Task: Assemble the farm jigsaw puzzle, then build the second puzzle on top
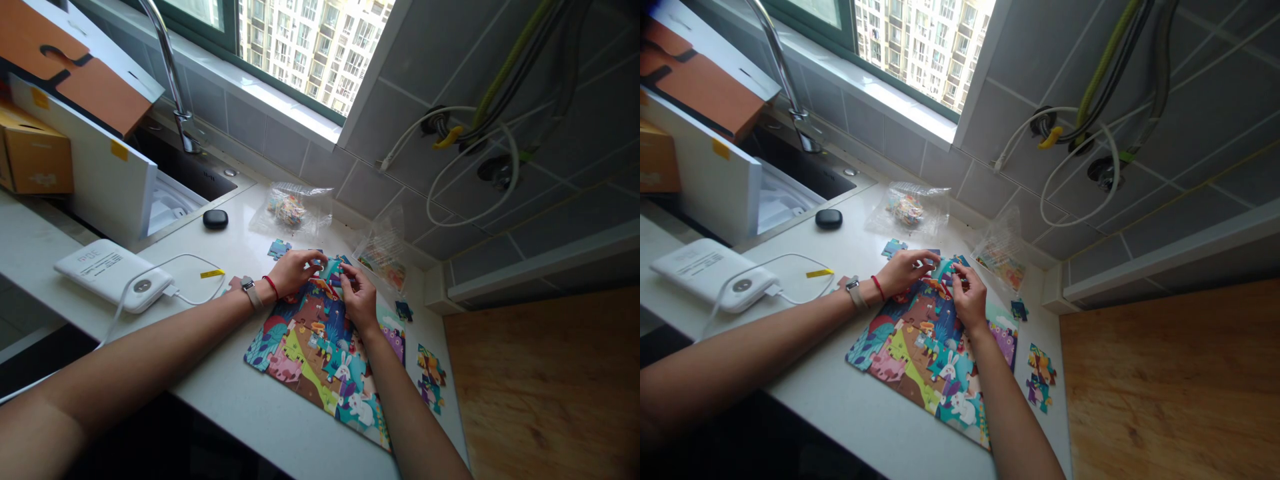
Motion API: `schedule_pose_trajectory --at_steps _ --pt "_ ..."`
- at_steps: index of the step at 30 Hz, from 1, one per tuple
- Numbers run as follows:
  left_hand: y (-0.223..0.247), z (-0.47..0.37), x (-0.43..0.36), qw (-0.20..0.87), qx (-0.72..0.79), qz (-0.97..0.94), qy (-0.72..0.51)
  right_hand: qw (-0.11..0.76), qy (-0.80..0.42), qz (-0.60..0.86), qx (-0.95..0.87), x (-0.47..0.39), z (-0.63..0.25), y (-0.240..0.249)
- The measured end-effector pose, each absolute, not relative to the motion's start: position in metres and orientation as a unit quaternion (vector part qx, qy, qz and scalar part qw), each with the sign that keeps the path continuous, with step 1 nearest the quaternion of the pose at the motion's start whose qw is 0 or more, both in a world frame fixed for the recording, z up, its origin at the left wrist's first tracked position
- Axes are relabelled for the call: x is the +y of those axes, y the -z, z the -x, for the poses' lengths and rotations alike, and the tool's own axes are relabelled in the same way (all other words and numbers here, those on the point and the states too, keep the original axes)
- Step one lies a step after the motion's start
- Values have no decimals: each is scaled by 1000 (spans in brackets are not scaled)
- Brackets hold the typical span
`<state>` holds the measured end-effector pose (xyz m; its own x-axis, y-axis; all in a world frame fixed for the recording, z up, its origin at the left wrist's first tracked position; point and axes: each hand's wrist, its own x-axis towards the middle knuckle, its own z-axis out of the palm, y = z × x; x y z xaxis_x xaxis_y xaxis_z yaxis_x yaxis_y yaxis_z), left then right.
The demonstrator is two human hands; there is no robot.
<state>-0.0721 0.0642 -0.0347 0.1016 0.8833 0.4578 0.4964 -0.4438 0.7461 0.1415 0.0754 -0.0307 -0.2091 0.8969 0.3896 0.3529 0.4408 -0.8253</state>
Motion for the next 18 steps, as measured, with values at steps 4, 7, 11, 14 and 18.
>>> schedule_pose_trajectory --at_steps 4,7,11,14,18 --pt "34 72 64 208 481 -714 -464 455 -323 446 -700 75 -141 31" --pt "34 72 65 206 479 -715 -465 453 -316 446 -705 76 -141 31" --pt "36 73 66 206 477 -715 -468 445 -295 445 -719 76 -142 29" --pt "36 73 66 210 477 -715 -466 442 -295 442 -723 76 -143 28" --pt "36 73 66 210 472 -718 -467 440 -294 444 -723 76 -143 30"
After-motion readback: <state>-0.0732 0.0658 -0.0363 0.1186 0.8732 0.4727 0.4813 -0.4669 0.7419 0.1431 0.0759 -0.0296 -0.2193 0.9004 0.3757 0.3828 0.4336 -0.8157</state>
